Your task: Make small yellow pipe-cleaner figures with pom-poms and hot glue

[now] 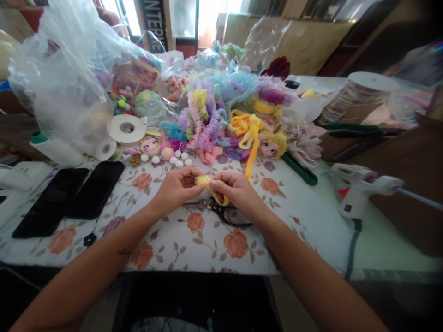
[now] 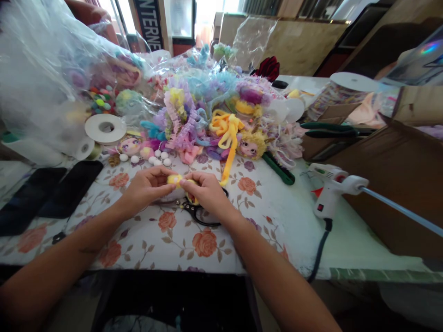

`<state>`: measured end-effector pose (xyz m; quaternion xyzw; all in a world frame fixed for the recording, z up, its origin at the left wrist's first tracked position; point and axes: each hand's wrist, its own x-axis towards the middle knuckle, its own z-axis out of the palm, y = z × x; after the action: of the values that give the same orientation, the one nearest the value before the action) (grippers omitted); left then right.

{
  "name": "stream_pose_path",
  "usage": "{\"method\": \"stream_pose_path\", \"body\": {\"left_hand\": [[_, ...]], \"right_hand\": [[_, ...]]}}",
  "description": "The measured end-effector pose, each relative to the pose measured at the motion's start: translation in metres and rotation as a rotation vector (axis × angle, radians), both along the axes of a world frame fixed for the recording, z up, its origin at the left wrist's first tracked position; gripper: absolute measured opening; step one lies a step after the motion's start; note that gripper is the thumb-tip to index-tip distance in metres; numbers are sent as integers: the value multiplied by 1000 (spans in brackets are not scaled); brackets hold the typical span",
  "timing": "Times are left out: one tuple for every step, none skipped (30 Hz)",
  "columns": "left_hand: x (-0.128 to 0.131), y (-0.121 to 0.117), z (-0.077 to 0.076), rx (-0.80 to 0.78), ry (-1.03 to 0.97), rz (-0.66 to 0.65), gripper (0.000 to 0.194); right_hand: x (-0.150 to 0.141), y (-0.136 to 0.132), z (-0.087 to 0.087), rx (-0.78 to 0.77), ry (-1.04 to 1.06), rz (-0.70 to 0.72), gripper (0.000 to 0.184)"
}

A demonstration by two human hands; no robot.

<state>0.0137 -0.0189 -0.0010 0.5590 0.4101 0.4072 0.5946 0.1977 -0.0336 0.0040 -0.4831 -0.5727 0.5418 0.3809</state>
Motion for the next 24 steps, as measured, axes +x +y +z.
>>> {"method": "stream_pose_path", "body": {"left_hand": [[0, 0, 0, 2, -7, 0, 26], [0, 1, 0, 6, -11, 1, 26], [0, 1, 0, 13, -13, 5, 27], [0, 1, 1, 23, -13, 11, 28], [0, 1, 1, 37, -11, 18, 29], [1, 0, 0, 52, -6, 25, 29], [1, 0, 0, 68, 2, 33, 28], [1, 0, -1, 82, 10, 39, 28], [1, 0, -2, 97, 19, 46, 28], [1, -1, -4, 112, 29, 53, 27], [0, -1, -5, 125, 39, 60, 27], [0, -1, -7, 138, 49, 66, 27], [0, -1, -9, 152, 58, 74, 27], [-1, -1, -11, 165, 66, 83, 27], [-1, 0, -13, 178, 74, 92, 28], [-1, 0, -15, 188, 81, 101, 28], [-2, 0, -16, 194, 88, 110, 29], [-2, 0, -17, 197, 96, 118, 30], [-2, 0, -18, 198, 102, 126, 31], [-2, 0, -17, 195, 107, 129, 32], [-2, 0, -16, 187, 108, 128, 32], [-2, 0, -14, 175, 108, 123, 32], [-2, 0, -12, 158, 105, 113, 31], [-1, 0, -9, 136, 100, 100, 30]], "right_hand": [[0, 0, 0, -12, 16, 6, 29], [1, 1, 0, -26, 30, 11, 30], [1, 1, 0, -41, 43, 14, 31], [1, 2, 0, -57, 58, 13, 32], [1, 2, 0, -76, 74, 9, 33], [1, 2, 1, -95, 90, 4, 33], [1, 2, 1, -113, 108, -1, 33], [1, 2, 1, -129, 126, -6, 33], [0, 2, 1, -144, 147, -9, 33], [0, 2, 1, -159, 169, -11, 33], [0, 2, 1, -173, 192, -13, 32], [-1, 2, 1, -187, 216, -17, 31], [-1, 2, 0, -200, 238, -23, 30], [-1, 2, 0, -212, 255, -30, 30], [-2, 2, -1, -221, 268, -37, 30], [-2, 2, -1, -226, 276, -43, 30], [-2, 3, -1, -229, 279, -45, 30], [-3, 3, -2, -230, 278, -46, 31], [-3, 2, -2, -228, 275, -44, 31], [-3, 2, -1, -222, 269, -44, 31], [-3, 2, 0, -215, 257, -42, 32], [-3, 1, 1, -199, 237, -42, 32], [-2, 1, 2, -170, 206, -47, 30], [-1, 0, 4, -126, 162, -60, 29]]}}
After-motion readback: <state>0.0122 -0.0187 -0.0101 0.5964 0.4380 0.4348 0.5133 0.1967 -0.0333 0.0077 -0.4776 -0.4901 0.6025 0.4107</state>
